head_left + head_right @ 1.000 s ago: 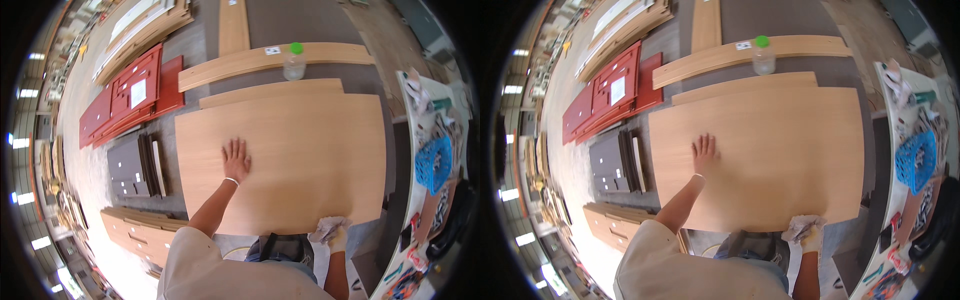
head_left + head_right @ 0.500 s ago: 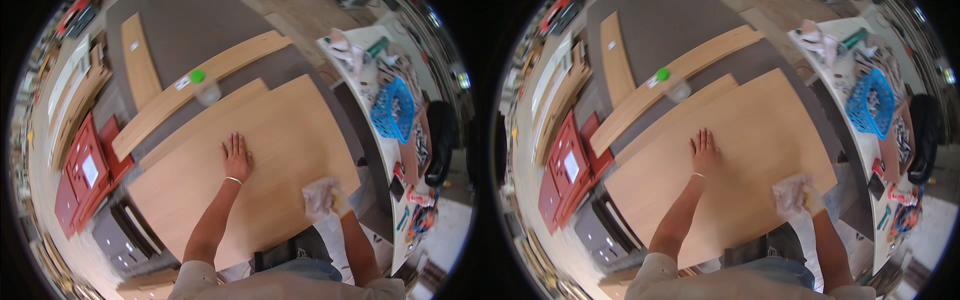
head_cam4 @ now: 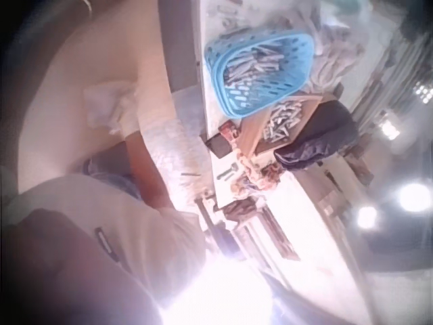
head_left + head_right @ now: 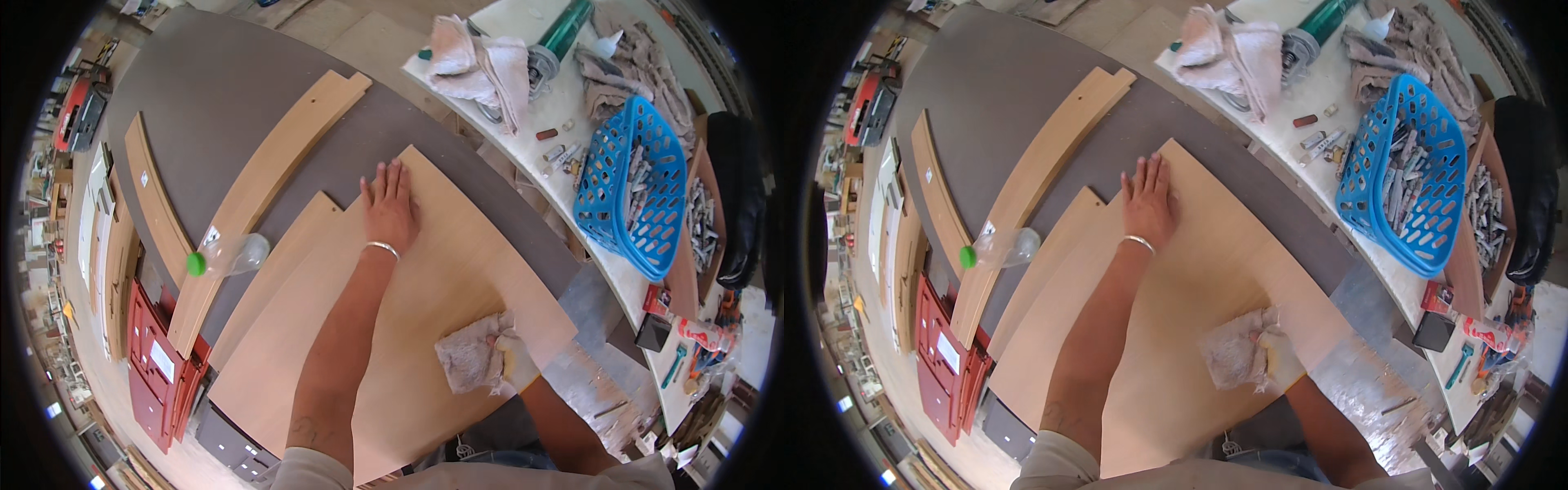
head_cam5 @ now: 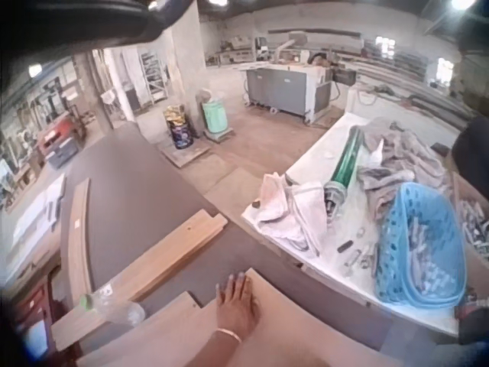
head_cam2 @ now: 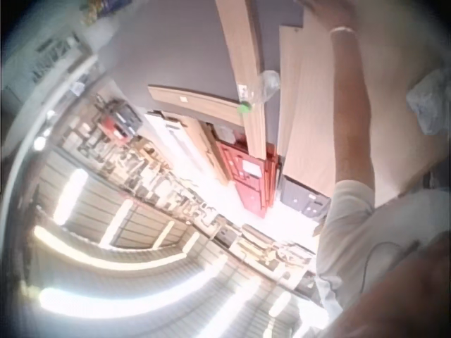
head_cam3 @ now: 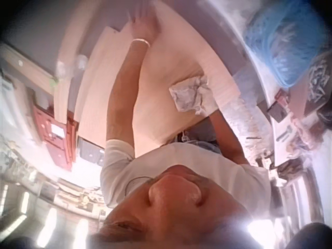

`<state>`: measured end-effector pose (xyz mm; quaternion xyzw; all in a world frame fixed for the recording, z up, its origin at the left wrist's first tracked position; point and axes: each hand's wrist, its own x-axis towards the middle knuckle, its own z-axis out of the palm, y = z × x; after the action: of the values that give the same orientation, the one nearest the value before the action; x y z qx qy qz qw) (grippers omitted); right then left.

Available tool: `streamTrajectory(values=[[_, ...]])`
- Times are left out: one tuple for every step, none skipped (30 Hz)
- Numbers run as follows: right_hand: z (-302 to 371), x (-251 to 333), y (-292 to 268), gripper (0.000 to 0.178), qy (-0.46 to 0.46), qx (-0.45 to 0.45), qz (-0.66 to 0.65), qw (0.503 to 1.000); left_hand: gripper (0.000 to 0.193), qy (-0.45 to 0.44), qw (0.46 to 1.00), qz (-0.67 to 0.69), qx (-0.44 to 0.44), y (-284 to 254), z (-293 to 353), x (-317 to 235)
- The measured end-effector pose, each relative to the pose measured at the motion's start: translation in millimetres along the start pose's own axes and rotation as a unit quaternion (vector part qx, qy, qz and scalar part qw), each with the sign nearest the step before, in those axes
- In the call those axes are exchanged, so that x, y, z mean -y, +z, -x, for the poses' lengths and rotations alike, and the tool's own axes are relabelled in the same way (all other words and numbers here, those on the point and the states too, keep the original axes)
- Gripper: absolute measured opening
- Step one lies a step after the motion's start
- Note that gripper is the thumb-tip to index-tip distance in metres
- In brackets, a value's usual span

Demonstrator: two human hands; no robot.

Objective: The person wipes a large wooden panel with a cloth, applies liquid from a bottle, and uses a blue scraper tool to smooth the surface. The person handles multiple panels, moving them between stacks and the workbench, and continues wiping and scraping the panel surfaces.

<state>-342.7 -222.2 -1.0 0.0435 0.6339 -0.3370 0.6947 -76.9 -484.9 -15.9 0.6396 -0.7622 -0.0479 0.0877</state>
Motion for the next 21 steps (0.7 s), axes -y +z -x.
streamTrajectory(values=[[-0.6,-0.1,-4.3,0.019,0.018,0.011,0.022,1.000,0.066,-0.002,1.000,-0.005,-0.013,6.3,-13.6,-3.7],[0.1,1.8,-6.5,0.014,0.036,0.027,0.048,0.998,0.064,-0.008,1.000,0.000,-0.024,9.7,-23.6,-1.5],[2.6,9.8,-3.0,0.010,0.051,0.041,0.070,0.995,0.064,-0.006,1.000,-0.008,-0.022,12.8,-33.2,-2.6],[6.5,14.5,3.1,0.006,0.062,0.026,0.049,0.997,0.063,-0.004,1.000,-0.018,-0.020,14.5,-40.4,-1.6],[10.0,19.8,8.7,0.006,0.063,0.028,0.056,0.996,0.063,-0.004,0.999,-0.027,-0.020,11.7,-47.0,-0.8],[12.1,23.8,9.9,0.006,0.061,0.023,0.058,0.996,0.055,0.015,0.997,-0.035,-0.060,14.7,-57.7,-4.2],[11.2,25.3,8.1,0.006,0.061,0.018,0.060,0.996,0.049,-0.006,0.999,0.004,-0.050,17.5,-68.7,-6.5],[9.7,23.9,3.8,0.007,0.075,0.018,0.040,0.996,0.044,-0.027,0.998,0.042,-0.041,17.7,-80.9,-8.1],[6.4,21.6,-0.1,0.007,0.089,0.024,0.024,0.995,0.039,-0.054,0.995,0.076,-0.035,19.5,-90.4,-2.4],[3.4,18.4,-3.8,0.008,0.103,0.030,0.008,0.994,0.032,-0.082,0.985,0.150,-0.020,22.8,-98.7,3.8],[2.0,16.5,-2.8,0.007,0.098,0.034,0.014,0.995,0.026,-0.115,0.969,0.219,-0.008,28.4,-102.2,19.4],[1.0,14.3,-0.7,0.007,0.091,0.036,0.020,0.995,0.019,-0.147,0.946,0.289,0.005,32.7,-106.3,33.4],[1.3,12.4,0.1,0.008,0.084,0.035,0.022,0.996,0.016,-0.133,0.936,0.324,0.022,35.0,-112.0,44.1],[2.5,15.7,-0.2,0.018,0.108,0.054,0.018,0.992,0.012,-0.119,0.924,0.360,0.041,36.3,-116.9,54.2],[3.0,22.0,-1.1,0.035,0.132,0.070,0.012,0.989,0.009,-0.104,0.909,0.398,0.063,36.5,-122.3,58.3],[3.3,25.9,-1.7,0.052,0.155,0.086,0.005,0.984,0.008,-0.092,0.903,0.411,0.089,34.4,-127.4,64.1],[2.8,24.2,-4.0,0.052,0.120,0.090,0.002,0.989,0.007,-0.076,0.894,0.426,0.119,28.8,-136.0,62.1],[1.2,15.8,-5.2,0.053,0.085,0.093,-0.002,0.992,0.006,-0.062,0.884,0.439,0.150,24.9,-141.8,64.2],[-1.7,6.8,-5.8,0.053,0.052,0.101,-0.001,0.994,0.007,-0.104,0.865,0.458,0.177,21.9,-146.2,76.3],[-3.2,5.0,-6.8,0.050,0.039,0.099,0.036,0.994,0.009,-0.103,0.886,0.406,0.197,20.9,-151.5,74.6],[-3.7,15.6,-1.2,0.047,0.024,0.096,0.074,0.992,0.010,-0.098,0.905,0.353,0.216,19.5,-159.1,72.1]])
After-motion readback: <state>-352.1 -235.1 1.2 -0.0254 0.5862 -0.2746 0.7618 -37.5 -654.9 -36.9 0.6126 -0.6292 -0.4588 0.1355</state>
